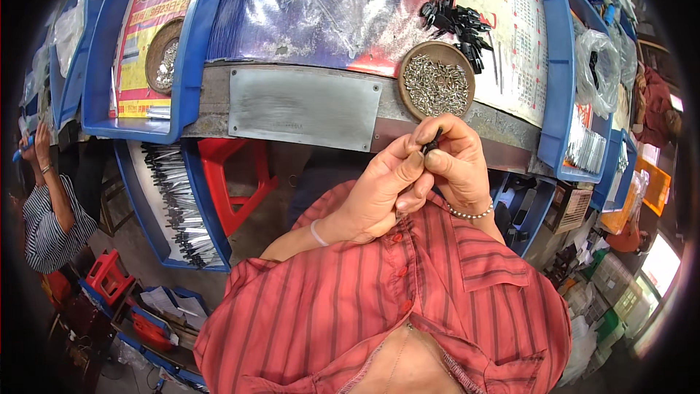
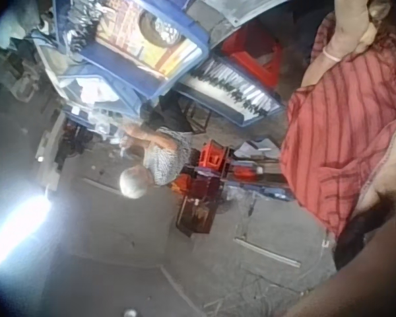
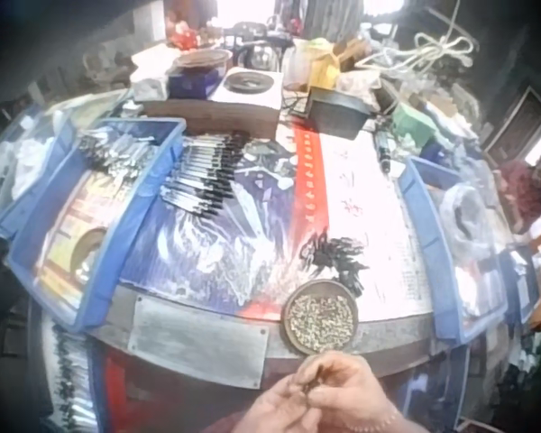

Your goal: The person sets down a paper package on the workbench and assembles small metal components into metal pen parts by hand.

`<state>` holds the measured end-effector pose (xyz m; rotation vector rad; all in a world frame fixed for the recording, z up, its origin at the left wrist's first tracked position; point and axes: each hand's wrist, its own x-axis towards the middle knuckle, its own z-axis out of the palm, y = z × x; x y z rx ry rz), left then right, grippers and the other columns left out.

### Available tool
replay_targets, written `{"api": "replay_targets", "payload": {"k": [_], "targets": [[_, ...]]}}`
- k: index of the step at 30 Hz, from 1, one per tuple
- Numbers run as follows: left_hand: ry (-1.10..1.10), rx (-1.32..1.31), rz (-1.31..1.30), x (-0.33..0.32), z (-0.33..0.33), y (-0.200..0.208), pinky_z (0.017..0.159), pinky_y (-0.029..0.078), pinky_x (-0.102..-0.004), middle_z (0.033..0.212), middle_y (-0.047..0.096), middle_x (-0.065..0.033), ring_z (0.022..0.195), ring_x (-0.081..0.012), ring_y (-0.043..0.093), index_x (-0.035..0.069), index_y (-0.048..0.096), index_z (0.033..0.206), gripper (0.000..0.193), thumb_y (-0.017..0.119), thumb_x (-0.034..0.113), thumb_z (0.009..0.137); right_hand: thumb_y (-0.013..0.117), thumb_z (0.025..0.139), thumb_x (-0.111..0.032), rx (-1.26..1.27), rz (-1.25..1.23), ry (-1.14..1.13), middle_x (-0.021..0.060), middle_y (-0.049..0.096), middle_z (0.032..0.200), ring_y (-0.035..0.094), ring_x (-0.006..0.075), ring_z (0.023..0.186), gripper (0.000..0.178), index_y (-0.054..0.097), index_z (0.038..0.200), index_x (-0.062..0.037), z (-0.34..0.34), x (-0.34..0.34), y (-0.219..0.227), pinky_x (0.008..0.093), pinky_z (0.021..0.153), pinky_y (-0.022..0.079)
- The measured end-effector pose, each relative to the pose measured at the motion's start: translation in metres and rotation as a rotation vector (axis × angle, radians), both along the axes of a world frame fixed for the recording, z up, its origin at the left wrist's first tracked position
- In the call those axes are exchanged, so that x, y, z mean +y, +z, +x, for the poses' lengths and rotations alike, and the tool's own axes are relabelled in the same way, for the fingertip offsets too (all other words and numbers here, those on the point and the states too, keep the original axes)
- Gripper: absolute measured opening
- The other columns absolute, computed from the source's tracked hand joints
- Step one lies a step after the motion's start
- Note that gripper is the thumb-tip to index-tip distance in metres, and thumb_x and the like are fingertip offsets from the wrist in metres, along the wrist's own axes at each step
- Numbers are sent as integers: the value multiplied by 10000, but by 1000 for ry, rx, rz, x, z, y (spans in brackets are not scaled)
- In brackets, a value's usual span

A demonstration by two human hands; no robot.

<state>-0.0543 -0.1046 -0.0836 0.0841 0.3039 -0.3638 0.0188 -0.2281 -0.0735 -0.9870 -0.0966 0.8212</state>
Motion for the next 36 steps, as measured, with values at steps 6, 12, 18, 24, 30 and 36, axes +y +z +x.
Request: {"api": "replay_targets", "payload": {"k": [6,12,18,24,30,36], "targets": [[0,-9,68,2,-1,-1,417,303,-158,693,523,-17,462,-38,374,107,474,1120,228,498,253,946,658,821,-76,-25,48,34,56,574,927,554,116,868,181,557,957,-13,4,2,-6,250,762,462],[-31,35,14,0,-5,-4,405,282,-174,667,497,-14,445,-42,352,97,454,1209,330,489,288,943,621,853,-93,-17,-46,116,66,559,959,541,119,885,189,536,991,3,4,-5,10,256,779,454],[-82,-15,27,2,-2,2,415,305,-153,682,516,-8,457,-33,364,107,492,1121,250,491,286,947,547,902,-95,-263,-70,27,80,568,935,551,89,803,164,521,1010,25,-5,-4,2,222,709,462],[-98,75,-5,1,1,-2,419,299,-161,672,501,-3,456,-30,357,103,494,1077,225,485,289,950,523,917,-91,-217,-181,-156,47,582,837,546,65,726,135,513,993,20,-15,4,-2,193,658,454],[-86,40,-15,3,1,-6,407,277,-171,659,473,-9,441,-43,341,73,486,1063,256,467,304,953,594,841,-43,-352,-332,-102,77,548,1013,527,82,822,313,470,1124,9,1,-1,12,216,713,446],[-79,-30,130,15,5,-9,387,242,-183,634,428,15,416,-34,311,61,511,1005,267,455,317,957,709,666,-525,-1123,-602,-681,286,325,1357,435,399,1156,1031,258,1338,114,47,1,125,506,966,355]]}}
